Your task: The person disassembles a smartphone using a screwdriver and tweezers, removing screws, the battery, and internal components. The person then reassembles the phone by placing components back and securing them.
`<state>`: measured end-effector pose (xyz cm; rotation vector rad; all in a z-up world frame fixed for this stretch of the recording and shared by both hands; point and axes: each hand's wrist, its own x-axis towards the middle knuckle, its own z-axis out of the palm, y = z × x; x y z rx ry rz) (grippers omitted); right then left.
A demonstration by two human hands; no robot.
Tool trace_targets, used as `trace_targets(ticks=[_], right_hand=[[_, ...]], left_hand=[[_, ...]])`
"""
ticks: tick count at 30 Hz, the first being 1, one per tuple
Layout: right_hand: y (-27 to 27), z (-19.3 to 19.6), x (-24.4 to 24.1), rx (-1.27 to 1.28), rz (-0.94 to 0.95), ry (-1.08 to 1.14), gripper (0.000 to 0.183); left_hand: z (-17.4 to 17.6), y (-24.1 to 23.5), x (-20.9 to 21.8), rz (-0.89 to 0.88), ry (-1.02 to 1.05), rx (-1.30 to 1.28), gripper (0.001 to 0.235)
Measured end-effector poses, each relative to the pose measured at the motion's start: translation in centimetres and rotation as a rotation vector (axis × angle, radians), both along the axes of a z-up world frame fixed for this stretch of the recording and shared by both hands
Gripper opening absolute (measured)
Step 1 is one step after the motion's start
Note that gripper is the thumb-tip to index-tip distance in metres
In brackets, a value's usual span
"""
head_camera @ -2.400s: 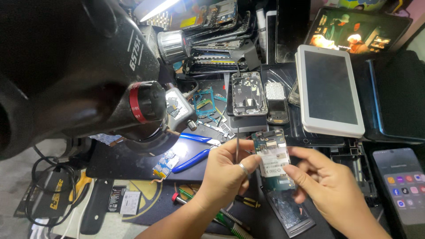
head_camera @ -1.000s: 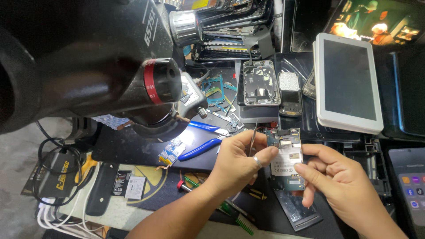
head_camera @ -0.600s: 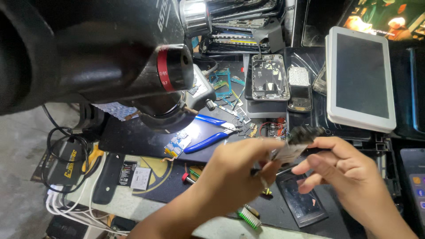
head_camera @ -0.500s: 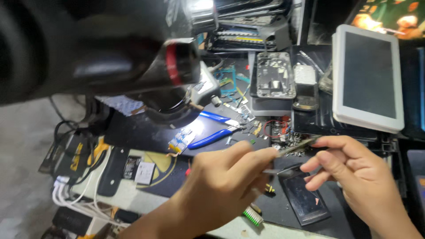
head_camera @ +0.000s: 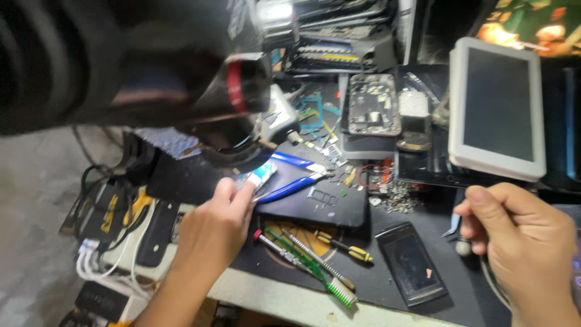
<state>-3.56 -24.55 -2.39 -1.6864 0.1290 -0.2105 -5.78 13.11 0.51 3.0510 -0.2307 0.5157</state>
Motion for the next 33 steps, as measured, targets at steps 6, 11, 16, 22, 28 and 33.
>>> trace_targets(ticks=[6,11,16,22,28,33], right_hand=[[0.3,0.9,0.1,0.083,-0.033,0.083,0.024],[0.5,2.5,0.3,0.024,-0.118,-0.012,0.011],[-0.1,4.1,0.5,-0.789,-0.294,-0.536,0.017],[-1.5,4.2,1.3,-1.147,-0.325,-0.566,0.026],[-1.5,3.2,1.9,-1.236,-0.381,-0.489,0.032],[-1.8,2.9,2.5,-1.266,-0.386,-0.466,0.03]], left_hand=[[0.5,-0.4,0.4,0.065,0.059,-0.043,0.027],[2.2,-4.6,-0.1,-0.178,-0.096,-0.185,0.03],[3.2,-11.7,3.1,-0.578,-0.098,-0.251,0.033],[3.3,-18.6,9.1,-0.603,-0.082,-0.063,0.029],[2.1,-19.8,9.9,-0.592,-0.164,-0.141,0.022],[2.0,-19.9,10.5,-0.573,-0.062,-0.131,0.013]])
